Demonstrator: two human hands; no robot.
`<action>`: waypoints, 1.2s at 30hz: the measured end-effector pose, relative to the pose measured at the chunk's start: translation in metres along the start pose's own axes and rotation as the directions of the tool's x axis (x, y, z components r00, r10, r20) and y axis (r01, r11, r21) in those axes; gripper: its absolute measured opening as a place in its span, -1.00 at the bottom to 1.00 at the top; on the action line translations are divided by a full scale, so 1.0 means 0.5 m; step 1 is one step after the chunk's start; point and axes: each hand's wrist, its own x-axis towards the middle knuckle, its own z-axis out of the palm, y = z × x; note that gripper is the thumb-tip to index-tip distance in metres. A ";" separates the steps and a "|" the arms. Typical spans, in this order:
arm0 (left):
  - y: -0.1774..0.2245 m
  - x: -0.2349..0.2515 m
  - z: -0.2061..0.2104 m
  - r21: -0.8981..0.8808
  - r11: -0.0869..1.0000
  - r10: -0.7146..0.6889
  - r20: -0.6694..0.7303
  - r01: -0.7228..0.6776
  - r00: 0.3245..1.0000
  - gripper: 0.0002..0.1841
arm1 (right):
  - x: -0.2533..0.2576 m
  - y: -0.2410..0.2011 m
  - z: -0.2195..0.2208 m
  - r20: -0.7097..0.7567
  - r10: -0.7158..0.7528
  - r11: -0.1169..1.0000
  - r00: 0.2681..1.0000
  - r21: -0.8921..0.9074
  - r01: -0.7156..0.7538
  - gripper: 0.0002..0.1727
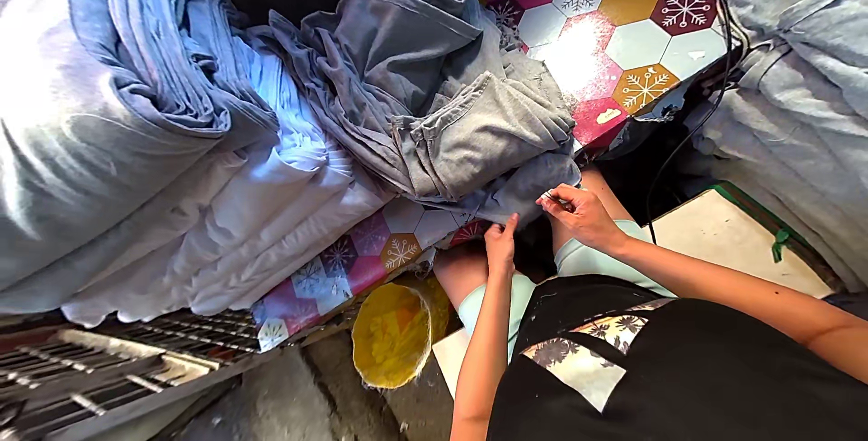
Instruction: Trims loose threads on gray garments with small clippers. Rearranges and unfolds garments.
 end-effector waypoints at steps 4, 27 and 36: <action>0.058 -0.100 -0.026 -0.147 0.989 0.022 0.041 -0.016 0.999 -0.81 | -0.004 0.027 -0.004 0.227 -0.301 0.944 0.926 -0.063 0.323 -0.49; 0.133 -0.222 -0.053 -0.059 0.823 0.551 -0.158 -0.565 0.819 -0.83 | -0.025 -0.071 0.089 0.191 -0.641 0.695 0.743 -0.268 0.668 -0.72; 0.133 -0.208 -0.083 -0.144 0.855 0.479 -0.146 -0.497 0.866 -0.89 | -0.009 -0.079 0.076 0.277 -0.561 0.797 0.780 -0.074 0.600 -0.62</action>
